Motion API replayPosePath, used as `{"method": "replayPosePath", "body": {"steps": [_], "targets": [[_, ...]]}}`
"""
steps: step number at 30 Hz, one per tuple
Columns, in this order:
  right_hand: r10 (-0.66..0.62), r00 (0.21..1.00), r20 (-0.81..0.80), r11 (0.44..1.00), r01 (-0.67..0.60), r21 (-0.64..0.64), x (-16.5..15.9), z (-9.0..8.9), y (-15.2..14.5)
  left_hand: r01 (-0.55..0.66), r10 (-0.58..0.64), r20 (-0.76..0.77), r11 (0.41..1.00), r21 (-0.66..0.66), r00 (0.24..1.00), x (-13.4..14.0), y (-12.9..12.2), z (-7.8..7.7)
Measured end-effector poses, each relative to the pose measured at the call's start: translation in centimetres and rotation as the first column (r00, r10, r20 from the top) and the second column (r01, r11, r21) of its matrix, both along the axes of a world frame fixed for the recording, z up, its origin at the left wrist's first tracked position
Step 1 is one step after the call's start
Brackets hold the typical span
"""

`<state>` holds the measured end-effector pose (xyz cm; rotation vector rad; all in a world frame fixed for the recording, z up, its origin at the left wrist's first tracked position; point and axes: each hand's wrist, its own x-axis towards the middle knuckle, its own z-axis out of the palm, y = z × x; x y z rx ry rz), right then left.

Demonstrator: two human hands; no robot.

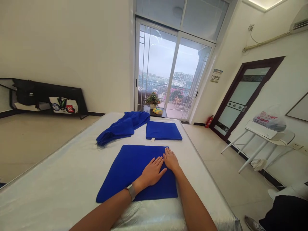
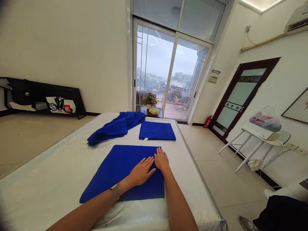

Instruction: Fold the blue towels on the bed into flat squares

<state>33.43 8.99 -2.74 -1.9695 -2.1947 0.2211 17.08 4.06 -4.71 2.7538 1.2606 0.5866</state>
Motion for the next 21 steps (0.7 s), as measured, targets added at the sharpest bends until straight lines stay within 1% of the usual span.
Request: {"method": "replayPosePath", "body": {"steps": [4,6,8,11,13,15,17,19,21], "targets": [[-0.002,1.0,-0.016,1.0,0.002,0.007,0.0,-0.1,0.1,-0.048,0.048,0.003,0.999,-0.02,0.999,0.0,0.4,-0.1],[0.001,1.0,-0.02,1.0,-0.001,0.01,0.1,-0.3,0.1,-0.066,0.066,-0.016,0.997,-0.031,0.998,0.3,1.3,0.3],[0.013,1.0,-0.026,1.0,-0.012,0.021,0.2,-0.5,0.0,-0.065,0.063,-0.04,0.997,-0.036,0.997,1.0,2.7,1.0],[0.039,0.999,-0.035,0.998,-0.038,0.046,0.4,-0.6,-0.2,-0.041,0.04,-0.072,0.999,-0.019,0.997,2.7,5.4,2.2],[0.054,0.998,-0.033,0.997,-0.052,0.06,0.4,-0.5,-0.4,0.002,0.0,-0.107,1.0,0.015,0.994,3.9,6.9,2.4],[0.064,0.998,-0.028,0.996,-0.062,0.061,0.5,-0.4,-0.5,0.037,-0.03,-0.146,0.998,0.048,0.989,4.7,7.9,1.9],[0.063,0.998,-0.024,0.997,-0.062,0.052,0.4,-0.3,-0.6,0.04,-0.029,-0.16,0.997,0.067,0.987,5.0,8.3,1.0],[0.055,0.998,-0.019,0.998,-0.054,0.037,0.4,-0.1,-0.7,0.026,-0.015,-0.146,0.997,0.074,0.989,4.9,8.3,0.2],[0.045,0.999,-0.022,0.999,-0.044,0.027,0.3,0.1,-0.7,0.024,-0.015,-0.137,0.998,0.066,0.991,4.4,8.3,-0.3]]}}
